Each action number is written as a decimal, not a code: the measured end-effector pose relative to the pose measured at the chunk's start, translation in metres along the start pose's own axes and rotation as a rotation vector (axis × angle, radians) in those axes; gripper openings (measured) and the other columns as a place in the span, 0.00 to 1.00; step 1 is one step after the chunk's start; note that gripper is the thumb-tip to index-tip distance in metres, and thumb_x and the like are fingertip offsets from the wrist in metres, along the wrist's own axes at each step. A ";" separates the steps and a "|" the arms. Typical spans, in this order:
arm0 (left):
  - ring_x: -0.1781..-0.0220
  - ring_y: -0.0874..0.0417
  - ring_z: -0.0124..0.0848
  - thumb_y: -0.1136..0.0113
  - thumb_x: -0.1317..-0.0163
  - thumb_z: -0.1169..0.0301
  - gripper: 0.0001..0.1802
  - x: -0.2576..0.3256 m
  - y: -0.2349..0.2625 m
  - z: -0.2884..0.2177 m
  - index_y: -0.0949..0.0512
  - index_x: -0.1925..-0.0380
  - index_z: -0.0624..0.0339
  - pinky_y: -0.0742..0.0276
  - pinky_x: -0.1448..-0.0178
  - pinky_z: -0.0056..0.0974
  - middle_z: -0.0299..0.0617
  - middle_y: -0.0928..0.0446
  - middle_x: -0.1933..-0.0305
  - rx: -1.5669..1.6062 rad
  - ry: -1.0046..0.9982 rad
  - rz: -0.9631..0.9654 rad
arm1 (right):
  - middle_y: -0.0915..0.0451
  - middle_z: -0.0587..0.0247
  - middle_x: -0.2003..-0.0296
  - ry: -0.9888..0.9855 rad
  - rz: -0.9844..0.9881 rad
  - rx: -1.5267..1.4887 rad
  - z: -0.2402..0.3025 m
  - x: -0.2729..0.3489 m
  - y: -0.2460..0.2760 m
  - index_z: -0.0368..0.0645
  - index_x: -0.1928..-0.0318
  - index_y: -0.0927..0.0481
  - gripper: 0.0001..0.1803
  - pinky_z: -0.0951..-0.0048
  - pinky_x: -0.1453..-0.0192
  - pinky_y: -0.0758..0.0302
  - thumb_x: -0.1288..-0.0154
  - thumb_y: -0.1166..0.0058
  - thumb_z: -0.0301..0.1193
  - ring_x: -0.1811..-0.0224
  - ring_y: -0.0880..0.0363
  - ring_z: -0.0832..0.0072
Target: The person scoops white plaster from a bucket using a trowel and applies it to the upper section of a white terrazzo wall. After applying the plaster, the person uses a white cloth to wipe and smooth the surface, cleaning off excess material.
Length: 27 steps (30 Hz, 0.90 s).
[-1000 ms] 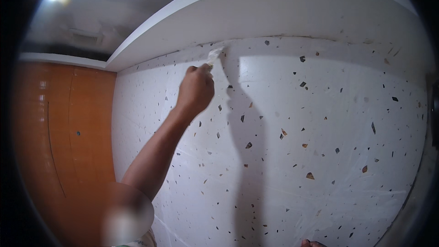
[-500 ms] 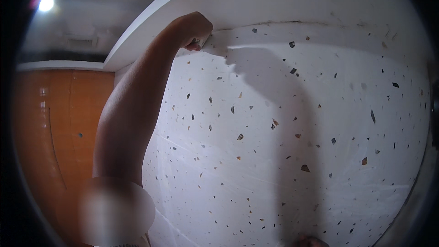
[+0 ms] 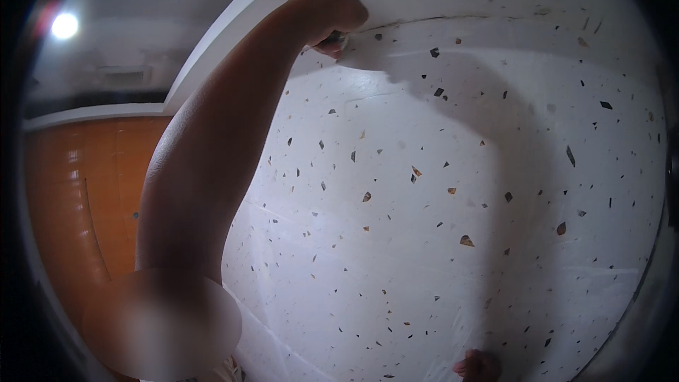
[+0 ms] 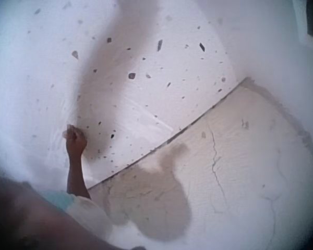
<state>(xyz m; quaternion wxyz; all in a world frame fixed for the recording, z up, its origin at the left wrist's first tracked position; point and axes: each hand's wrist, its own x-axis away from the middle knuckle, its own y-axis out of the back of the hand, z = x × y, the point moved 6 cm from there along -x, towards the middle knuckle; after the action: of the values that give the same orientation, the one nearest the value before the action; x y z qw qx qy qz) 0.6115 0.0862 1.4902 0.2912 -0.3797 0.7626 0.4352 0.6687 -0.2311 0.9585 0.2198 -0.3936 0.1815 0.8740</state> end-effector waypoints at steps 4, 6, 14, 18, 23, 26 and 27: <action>0.75 0.18 0.27 0.52 0.38 0.68 0.12 0.032 0.019 -0.012 0.26 0.65 0.67 0.29 0.80 0.29 0.49 0.20 0.69 0.061 -0.227 0.021 | 0.22 0.62 0.83 -0.204 0.035 -0.195 0.002 0.000 -0.003 0.38 0.77 0.22 0.13 0.74 0.77 0.27 0.35 0.44 0.29 0.83 0.25 0.78; 0.77 0.20 0.27 0.53 0.38 0.68 0.13 0.045 0.028 -0.006 0.25 0.64 0.68 0.29 0.79 0.30 0.49 0.20 0.70 0.054 -0.316 0.066 | 0.22 0.62 0.83 -0.252 0.048 -0.255 -0.001 0.001 -0.004 0.38 0.77 0.22 0.13 0.74 0.77 0.27 0.35 0.45 0.29 0.83 0.25 0.78; 0.63 0.18 0.48 0.51 0.40 0.72 0.13 0.068 -0.014 0.066 0.20 0.63 0.69 0.23 0.55 0.47 0.58 0.21 0.70 -0.101 -0.654 -0.386 | 0.21 0.62 0.83 -0.181 -0.010 -0.101 0.014 -0.002 0.000 0.36 0.76 0.21 0.12 0.77 0.78 0.26 0.35 0.45 0.27 0.84 0.24 0.79; 0.58 0.21 0.53 0.49 0.40 0.76 0.16 0.106 -0.052 0.067 0.26 0.51 0.69 0.23 0.52 0.49 0.62 0.25 0.59 0.086 -0.689 -0.471 | 0.21 0.63 0.84 -0.209 0.005 -0.140 0.016 -0.002 0.001 0.37 0.78 0.22 0.15 0.75 0.78 0.25 0.34 0.46 0.31 0.85 0.24 0.78; 0.55 0.22 0.55 0.49 0.38 0.77 0.20 0.091 -0.084 0.060 0.31 0.45 0.65 0.24 0.50 0.49 0.62 0.29 0.52 0.114 -0.659 -0.532 | 0.22 0.64 0.85 -0.178 0.031 -0.079 0.023 -0.006 0.004 0.38 0.80 0.22 0.18 0.75 0.79 0.26 0.34 0.46 0.33 0.86 0.25 0.78; 0.53 0.23 0.56 0.49 0.38 0.76 0.21 0.075 -0.091 0.050 0.32 0.44 0.65 0.25 0.49 0.50 0.63 0.30 0.49 0.153 -0.579 -0.527 | 0.22 0.64 0.85 -0.215 0.001 -0.080 0.032 -0.006 0.006 0.39 0.81 0.23 0.18 0.76 0.79 0.26 0.34 0.45 0.34 0.86 0.25 0.79; 0.52 0.23 0.56 0.49 0.38 0.76 0.21 0.071 -0.092 0.046 0.32 0.43 0.65 0.25 0.49 0.50 0.63 0.31 0.49 0.165 -0.539 -0.514 | 0.22 0.65 0.86 -0.234 -0.009 -0.100 0.029 -0.005 0.006 0.39 0.81 0.23 0.18 0.76 0.79 0.27 0.34 0.45 0.34 0.86 0.26 0.79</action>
<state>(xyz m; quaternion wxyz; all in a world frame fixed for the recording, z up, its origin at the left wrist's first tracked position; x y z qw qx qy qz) 0.6552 0.0731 1.3737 0.6107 -0.4059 0.5710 0.3692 0.6512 -0.2229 0.9816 0.2236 -0.3005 0.1089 0.9208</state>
